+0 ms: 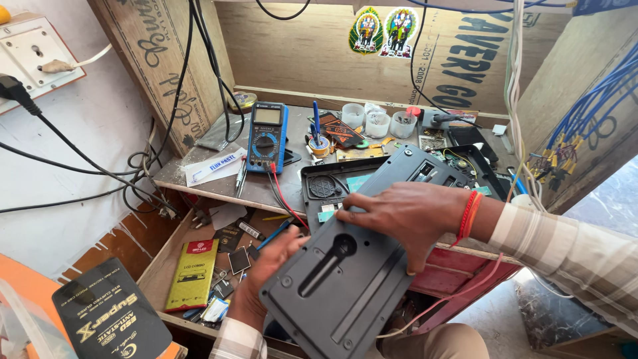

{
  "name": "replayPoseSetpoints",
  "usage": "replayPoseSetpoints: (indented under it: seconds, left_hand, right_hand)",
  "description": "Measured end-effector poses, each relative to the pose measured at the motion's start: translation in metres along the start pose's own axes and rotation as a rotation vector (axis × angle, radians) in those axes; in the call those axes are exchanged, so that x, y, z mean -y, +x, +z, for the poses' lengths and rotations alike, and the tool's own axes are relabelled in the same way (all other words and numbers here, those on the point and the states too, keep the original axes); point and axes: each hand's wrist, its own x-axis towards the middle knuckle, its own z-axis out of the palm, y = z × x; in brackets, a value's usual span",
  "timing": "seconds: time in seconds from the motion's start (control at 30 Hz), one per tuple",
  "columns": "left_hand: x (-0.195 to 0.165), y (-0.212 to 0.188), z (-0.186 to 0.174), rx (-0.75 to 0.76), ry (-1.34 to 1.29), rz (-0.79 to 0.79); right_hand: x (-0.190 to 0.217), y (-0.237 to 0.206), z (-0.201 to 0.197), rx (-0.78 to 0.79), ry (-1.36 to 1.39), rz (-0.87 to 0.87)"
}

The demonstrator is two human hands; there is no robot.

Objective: The person holds a black plastic keyboard backplate and uses a small black tool to probe and pry along its edges and slots. They rotate the backplate to access different sides and continue prying. The person then flips the backplate over to reveal the internal keyboard assembly and continues probing the backplate.

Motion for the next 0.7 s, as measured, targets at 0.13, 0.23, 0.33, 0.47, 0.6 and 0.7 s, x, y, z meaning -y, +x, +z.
replayPoseSetpoints:
  seconds: [0.13, 0.23, 0.33, 0.47, 0.6, 0.7]
  left_hand:
    - [0.023, 0.003, 0.012, -0.074, 0.114, -0.001]
    - [0.038, 0.000, 0.026, -0.019, 0.160, 0.070]
    - [0.051, -0.001, 0.039, -0.002, 0.160, 0.064]
    - [0.076, 0.001, 0.045, 0.040, 0.013, 0.114]
    - [0.094, 0.010, 0.030, -0.111, 0.031, 0.172]
    - [0.109, 0.021, 0.017, -0.209, 0.045, 0.224]
  right_hand:
    - [0.011, -0.012, 0.000, 0.084, -0.041, 0.027]
    - [0.017, -0.024, 0.002, 0.014, 0.001, -0.022]
    - [0.017, -0.042, 0.008, -0.025, 0.075, 0.024]
    - [0.012, -0.081, 0.043, -0.482, 0.341, 0.266]
    - [0.031, -0.101, 0.154, -1.109, 0.719, 0.799]
    - [0.038, -0.091, 0.265, -1.198, 1.077, 0.909]
